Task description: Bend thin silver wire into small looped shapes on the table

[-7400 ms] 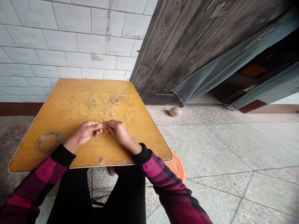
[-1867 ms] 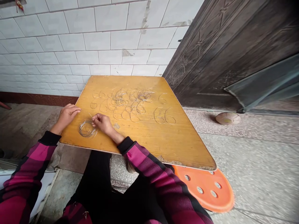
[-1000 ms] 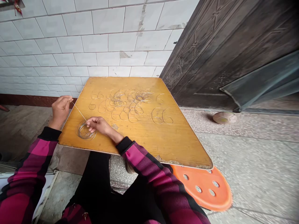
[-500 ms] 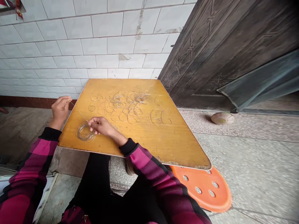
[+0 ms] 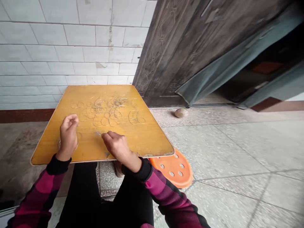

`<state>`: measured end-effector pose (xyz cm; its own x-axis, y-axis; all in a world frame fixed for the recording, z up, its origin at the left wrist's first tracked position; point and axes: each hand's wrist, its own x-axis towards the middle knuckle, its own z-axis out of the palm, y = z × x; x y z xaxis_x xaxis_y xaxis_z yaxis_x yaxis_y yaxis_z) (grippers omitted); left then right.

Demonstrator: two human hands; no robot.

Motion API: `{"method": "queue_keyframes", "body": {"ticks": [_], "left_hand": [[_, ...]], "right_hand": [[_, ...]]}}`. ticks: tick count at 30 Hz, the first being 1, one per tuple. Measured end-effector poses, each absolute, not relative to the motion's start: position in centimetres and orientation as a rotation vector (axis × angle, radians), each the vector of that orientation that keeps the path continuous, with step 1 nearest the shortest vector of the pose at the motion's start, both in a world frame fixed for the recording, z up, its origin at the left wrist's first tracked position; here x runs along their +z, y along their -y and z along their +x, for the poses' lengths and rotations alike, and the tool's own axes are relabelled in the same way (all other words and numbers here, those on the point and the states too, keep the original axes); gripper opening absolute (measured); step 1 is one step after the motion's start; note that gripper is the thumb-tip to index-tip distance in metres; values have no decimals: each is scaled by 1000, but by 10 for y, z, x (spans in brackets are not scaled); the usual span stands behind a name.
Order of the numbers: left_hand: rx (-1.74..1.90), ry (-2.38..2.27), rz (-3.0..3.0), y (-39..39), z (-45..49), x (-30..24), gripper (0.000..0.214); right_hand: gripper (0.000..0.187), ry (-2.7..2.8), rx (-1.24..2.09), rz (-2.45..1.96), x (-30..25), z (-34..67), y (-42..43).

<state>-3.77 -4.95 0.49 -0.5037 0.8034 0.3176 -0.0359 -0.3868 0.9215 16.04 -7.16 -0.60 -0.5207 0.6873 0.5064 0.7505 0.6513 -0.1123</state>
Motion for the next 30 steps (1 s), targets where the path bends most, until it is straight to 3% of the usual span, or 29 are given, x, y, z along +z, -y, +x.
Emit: {"method": "queue_keyframes", "body": {"ticks": [4,9,18,22,30], "left_hand": [[1426,-1006,937,71,2,-10,22],[1307,-966,929,70,27,-9,26],[1225,-956,951,38,30,0,30],[1087,-977,1064,36,35,-6,30],[798,-1087,1311,45,47,-17,28]], "right_hand": [[19,2389,-276,-1139,-14,187,86],[27,2368,-127,-1105,-32,208,94],[36,1204,686,-994,-65,226,95],[22,1137,1067,-1007,-58,239,76],[33,1336,1225,-907,-21,229,26]]}}
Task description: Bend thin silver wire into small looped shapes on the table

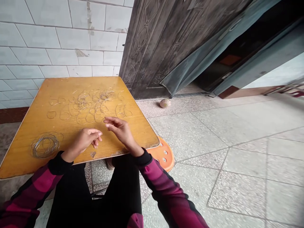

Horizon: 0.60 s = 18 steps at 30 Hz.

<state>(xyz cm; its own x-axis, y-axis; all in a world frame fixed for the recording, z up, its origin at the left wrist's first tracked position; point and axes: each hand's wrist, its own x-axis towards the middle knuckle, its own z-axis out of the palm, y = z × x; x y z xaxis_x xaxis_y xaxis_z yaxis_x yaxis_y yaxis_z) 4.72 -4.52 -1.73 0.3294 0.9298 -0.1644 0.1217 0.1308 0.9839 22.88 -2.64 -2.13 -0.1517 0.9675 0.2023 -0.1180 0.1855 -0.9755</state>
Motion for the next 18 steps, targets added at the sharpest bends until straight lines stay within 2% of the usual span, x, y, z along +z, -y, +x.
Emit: {"method": "queue_keyframes", "body": {"ticks": [6,18], "left_hand": [[739,-1149,1472,45,46,-28,28],[703,-1189,1526,43,46,-37,29]], "right_hand": [[20,1421,1267,-915,-27,218,16],[22,1330,1229,-950,-9,225,4]]}}
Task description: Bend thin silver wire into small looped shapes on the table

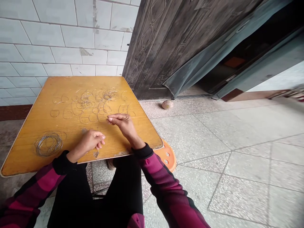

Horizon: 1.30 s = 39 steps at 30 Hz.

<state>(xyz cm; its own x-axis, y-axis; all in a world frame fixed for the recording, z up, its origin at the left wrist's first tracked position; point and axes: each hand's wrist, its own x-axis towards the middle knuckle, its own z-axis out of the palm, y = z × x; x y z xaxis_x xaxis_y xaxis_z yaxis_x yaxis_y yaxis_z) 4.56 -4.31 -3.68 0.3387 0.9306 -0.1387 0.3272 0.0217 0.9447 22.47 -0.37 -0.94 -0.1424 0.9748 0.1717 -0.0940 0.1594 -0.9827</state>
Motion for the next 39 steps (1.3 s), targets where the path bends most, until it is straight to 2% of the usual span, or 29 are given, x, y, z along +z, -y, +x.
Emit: {"method": "queue_keyframes", "body": {"ticks": [9,15,20,26,30,36,39], "left_hand": [[719,-1173,1518,41,45,-43,31],[700,-1198,1468,42,47,-41,29],[802,-1146,1248,41,44,-33,23],[996,-1064,987,33,34,-20,25],[1043,-1000,895,30,33,-20,28],[1027,-967,892,31,34,-24,30],[1009,-921,918,32,34,-25,32]], "right_hand": [[16,1288,1253,-895,-2,231,-5],[26,1116,1408,-909,4,235,-18],[25,1032,1259,-938,12,251,-27],[20,1372,1191,-962,-26,250,22],[37,1622,1251,-789,-58,231,62],[12,1584,987,-727,-65,208,74],[10,1493,1088,-730,-62,207,74]]}}
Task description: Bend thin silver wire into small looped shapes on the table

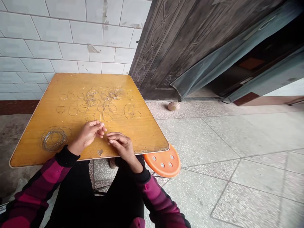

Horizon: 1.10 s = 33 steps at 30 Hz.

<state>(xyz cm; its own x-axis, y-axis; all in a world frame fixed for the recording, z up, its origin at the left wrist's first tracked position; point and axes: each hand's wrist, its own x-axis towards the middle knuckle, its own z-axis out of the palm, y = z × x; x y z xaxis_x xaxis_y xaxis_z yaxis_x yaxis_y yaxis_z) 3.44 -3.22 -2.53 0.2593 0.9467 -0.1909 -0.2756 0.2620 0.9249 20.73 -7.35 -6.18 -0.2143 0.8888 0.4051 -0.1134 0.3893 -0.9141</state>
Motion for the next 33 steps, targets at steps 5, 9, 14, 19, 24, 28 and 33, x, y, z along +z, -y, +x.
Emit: {"method": "queue_keyframes", "body": {"ticks": [5,9,14,19,24,28,33], "left_hand": [[1033,-883,955,35,36,-25,35],[1035,-888,980,36,38,-26,36],[1044,-913,1029,36,38,-26,35],[1056,-918,1086,36,37,-28,32],[1069,-923,1136,35,37,-29,32],[1076,-943,1163,35,37,-29,33],[1092,-960,1174,36,38,-29,35]], "right_hand": [[18,1294,1331,-724,-59,209,71],[23,1226,1375,-797,-51,212,62],[29,1362,1316,-910,-38,218,49],[36,1792,870,-1112,-25,219,42],[40,2088,507,-1193,-13,215,39],[40,2252,294,-1274,-11,211,37],[41,2329,137,-1400,-15,207,36]]}}
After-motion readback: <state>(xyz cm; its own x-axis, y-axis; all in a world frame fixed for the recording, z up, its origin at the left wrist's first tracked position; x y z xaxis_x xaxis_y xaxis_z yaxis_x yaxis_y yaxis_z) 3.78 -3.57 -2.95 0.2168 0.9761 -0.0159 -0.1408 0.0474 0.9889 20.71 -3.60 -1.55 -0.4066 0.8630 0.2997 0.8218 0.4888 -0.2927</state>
